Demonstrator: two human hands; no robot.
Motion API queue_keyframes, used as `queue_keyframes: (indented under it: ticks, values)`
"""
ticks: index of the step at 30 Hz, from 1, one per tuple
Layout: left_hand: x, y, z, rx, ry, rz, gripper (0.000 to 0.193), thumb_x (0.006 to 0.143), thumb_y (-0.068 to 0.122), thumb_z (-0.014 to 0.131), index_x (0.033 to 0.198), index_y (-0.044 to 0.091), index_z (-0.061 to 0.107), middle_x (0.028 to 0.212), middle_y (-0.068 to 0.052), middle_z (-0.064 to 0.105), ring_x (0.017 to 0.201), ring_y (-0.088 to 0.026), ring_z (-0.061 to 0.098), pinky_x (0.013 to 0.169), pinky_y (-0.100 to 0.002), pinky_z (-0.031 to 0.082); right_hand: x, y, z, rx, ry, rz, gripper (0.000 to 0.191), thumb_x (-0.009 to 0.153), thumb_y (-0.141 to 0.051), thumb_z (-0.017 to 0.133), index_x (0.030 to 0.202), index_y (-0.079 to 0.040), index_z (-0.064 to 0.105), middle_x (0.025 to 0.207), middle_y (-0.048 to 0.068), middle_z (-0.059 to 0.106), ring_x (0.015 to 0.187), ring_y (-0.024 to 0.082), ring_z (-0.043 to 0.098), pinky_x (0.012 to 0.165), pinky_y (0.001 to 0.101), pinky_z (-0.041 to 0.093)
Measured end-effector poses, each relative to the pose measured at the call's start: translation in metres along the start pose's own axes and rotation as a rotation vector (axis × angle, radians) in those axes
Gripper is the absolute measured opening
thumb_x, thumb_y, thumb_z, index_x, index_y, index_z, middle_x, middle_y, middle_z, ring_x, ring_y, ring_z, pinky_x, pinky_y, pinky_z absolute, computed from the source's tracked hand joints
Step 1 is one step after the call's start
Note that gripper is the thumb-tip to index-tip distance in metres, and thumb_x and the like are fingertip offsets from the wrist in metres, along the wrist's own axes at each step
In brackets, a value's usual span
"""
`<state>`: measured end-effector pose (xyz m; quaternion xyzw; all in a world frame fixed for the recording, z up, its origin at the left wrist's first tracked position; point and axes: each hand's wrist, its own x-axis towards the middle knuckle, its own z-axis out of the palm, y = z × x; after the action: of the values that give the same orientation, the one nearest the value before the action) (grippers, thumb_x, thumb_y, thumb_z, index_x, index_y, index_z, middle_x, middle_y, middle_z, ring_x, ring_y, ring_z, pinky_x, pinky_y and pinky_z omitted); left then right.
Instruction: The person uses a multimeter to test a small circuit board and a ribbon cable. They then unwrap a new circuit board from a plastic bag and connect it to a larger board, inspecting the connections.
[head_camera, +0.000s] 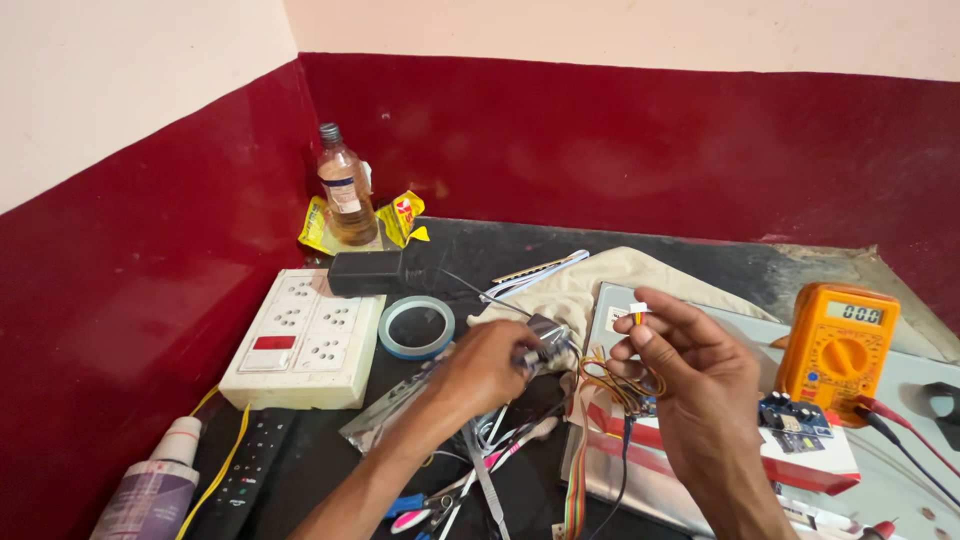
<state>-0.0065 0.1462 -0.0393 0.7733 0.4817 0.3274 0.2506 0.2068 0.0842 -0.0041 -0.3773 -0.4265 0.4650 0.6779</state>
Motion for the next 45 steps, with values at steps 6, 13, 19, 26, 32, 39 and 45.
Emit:
queue_keyframes:
  ticks: [6,13,19,26,32,39,45]
  values:
    - [-0.009,0.017,-0.038,-0.602,0.398,-0.075,0.035,0.077,-0.003,0.078,0.108,-0.001,0.061,0.095,-0.01,0.073,0.083,-0.018,0.073,0.066,-0.032,0.059,-0.004,0.005,0.005,0.027,-0.05,0.035,0.037,0.092,0.007,0.062,0.128,0.005,0.068,0.104,0.019,0.075,0.084,0.023,0.071,0.075,0.0339,0.062]
    - [-0.028,0.034,-0.016,-1.228,0.547,-0.215,0.057,0.076,-0.004,0.077,0.128,0.003,0.053,0.098,-0.011,0.071,0.079,-0.016,0.069,0.068,-0.031,0.061,-0.013,0.009,0.022,-0.016,-0.057,0.142,0.043,0.089,0.01,0.059,0.131,0.002,0.065,0.104,0.02,0.075,0.084,0.024,0.075,0.076,0.0369,0.064]
    - [-0.037,0.044,0.0,-1.259,0.586,-0.274,0.07,0.075,-0.005,0.077,0.135,0.012,0.045,0.097,-0.008,0.069,0.081,-0.015,0.069,0.067,-0.031,0.061,-0.021,0.019,0.025,-0.17,0.11,0.124,0.029,0.093,0.005,0.062,0.119,0.007,0.075,0.1,0.02,0.076,0.081,0.022,0.072,0.075,0.0331,0.062]
    - [-0.045,0.059,0.0,-1.325,0.526,-0.128,0.067,0.078,-0.009,0.074,0.134,0.009,0.042,0.101,-0.016,0.069,0.088,-0.022,0.074,0.076,-0.036,0.067,-0.024,0.017,0.023,-0.236,0.175,-0.113,0.032,0.082,0.006,0.075,0.115,0.006,0.074,0.1,0.01,0.074,0.084,0.015,0.071,0.072,0.026,0.058]
    - [-0.053,0.059,0.0,-1.344,0.397,0.092,0.035,0.091,-0.003,0.061,0.125,-0.005,0.053,0.109,-0.02,0.068,0.099,-0.028,0.075,0.091,-0.044,0.067,-0.018,0.008,0.017,-0.179,0.189,-0.138,0.032,0.085,0.008,0.072,0.117,0.007,0.072,0.101,0.016,0.074,0.082,0.019,0.071,0.071,0.0305,0.063]
    - [-0.057,0.055,0.004,-1.322,0.314,0.113,0.026,0.102,0.009,0.054,0.118,-0.011,0.06,0.113,-0.021,0.068,0.102,-0.029,0.074,0.093,-0.045,0.066,-0.014,0.007,0.008,-0.051,0.167,-0.151,0.029,0.087,0.008,0.07,0.116,0.01,0.071,0.107,0.017,0.073,0.089,0.017,0.071,0.074,0.0281,0.061]
    - [-0.056,0.05,0.003,-1.313,0.303,0.11,0.028,0.101,0.01,0.053,0.119,-0.011,0.06,0.115,-0.022,0.069,0.104,-0.029,0.074,0.093,-0.045,0.066,-0.013,0.008,0.008,-0.057,0.178,-0.124,0.029,0.087,0.009,0.07,0.116,0.01,0.07,0.107,0.017,0.074,0.087,0.017,0.071,0.073,0.0289,0.061]
